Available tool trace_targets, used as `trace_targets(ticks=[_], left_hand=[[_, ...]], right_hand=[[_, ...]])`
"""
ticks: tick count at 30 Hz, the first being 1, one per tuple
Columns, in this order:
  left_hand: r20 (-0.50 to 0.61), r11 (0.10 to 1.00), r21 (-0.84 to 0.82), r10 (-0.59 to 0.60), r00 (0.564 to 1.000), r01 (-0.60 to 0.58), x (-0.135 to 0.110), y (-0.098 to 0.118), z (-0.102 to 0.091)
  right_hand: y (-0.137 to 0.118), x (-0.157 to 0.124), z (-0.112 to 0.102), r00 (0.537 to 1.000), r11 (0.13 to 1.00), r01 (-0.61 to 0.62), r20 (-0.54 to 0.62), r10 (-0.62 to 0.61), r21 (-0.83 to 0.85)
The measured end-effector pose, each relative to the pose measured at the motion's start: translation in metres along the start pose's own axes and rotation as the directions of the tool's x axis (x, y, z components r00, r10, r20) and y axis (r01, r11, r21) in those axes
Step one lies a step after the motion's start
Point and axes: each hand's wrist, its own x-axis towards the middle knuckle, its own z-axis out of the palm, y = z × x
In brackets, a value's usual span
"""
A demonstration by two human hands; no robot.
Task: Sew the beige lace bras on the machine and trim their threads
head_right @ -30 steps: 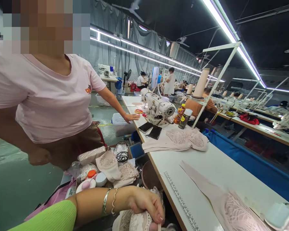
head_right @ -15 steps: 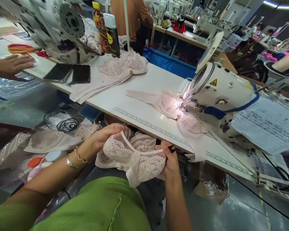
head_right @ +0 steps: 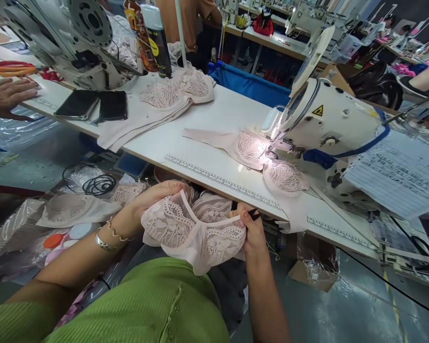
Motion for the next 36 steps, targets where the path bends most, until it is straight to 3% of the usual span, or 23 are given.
trace_targets(ticks=[22, 27, 29, 31, 33, 34, 36], left_hand=[[0.073, 1.000, -0.007, 0.004, 0.997, -0.003, -0.002, 0.000, -0.003], [0.044, 1.000, 0.008, -0.006, 0.999, 0.006, -0.003, -0.003, -0.006], [0.035, 0.999, 0.029, -0.021, 0.999, 0.020, -0.001, -0.002, -0.007], [0.033, 0.997, 0.067, -0.036, 0.999, 0.033, 0.001, -0.001, -0.004], [0.049, 0.991, 0.129, -0.051, 0.997, 0.044, 0.004, 0.000, 0.002], [0.065, 0.985, 0.167, -0.062, 0.996, 0.050, 0.006, 0.000, 0.006], [0.098, 0.966, 0.252, -0.084, 0.992, 0.057, 0.012, 0.002, 0.013]], right_hand=[[-0.002, -0.002, -0.002, 0.992, 1.000, 0.019, 0.126, -0.019, 0.001], [-0.001, -0.003, -0.008, 0.992, 0.997, 0.052, 0.118, -0.045, -0.057], [-0.004, 0.000, -0.015, 0.991, 0.982, 0.063, 0.128, -0.040, -0.179], [-0.011, 0.005, -0.019, 0.982, 0.891, 0.108, 0.186, -0.027, -0.440], [-0.017, 0.009, -0.017, 0.963, 0.701, 0.198, 0.268, -0.010, -0.685], [-0.020, 0.010, -0.013, 0.950, 0.610, 0.243, 0.312, 0.007, -0.754], [-0.023, 0.008, -0.004, 0.905, 0.542, 0.352, 0.426, 0.012, -0.763]])
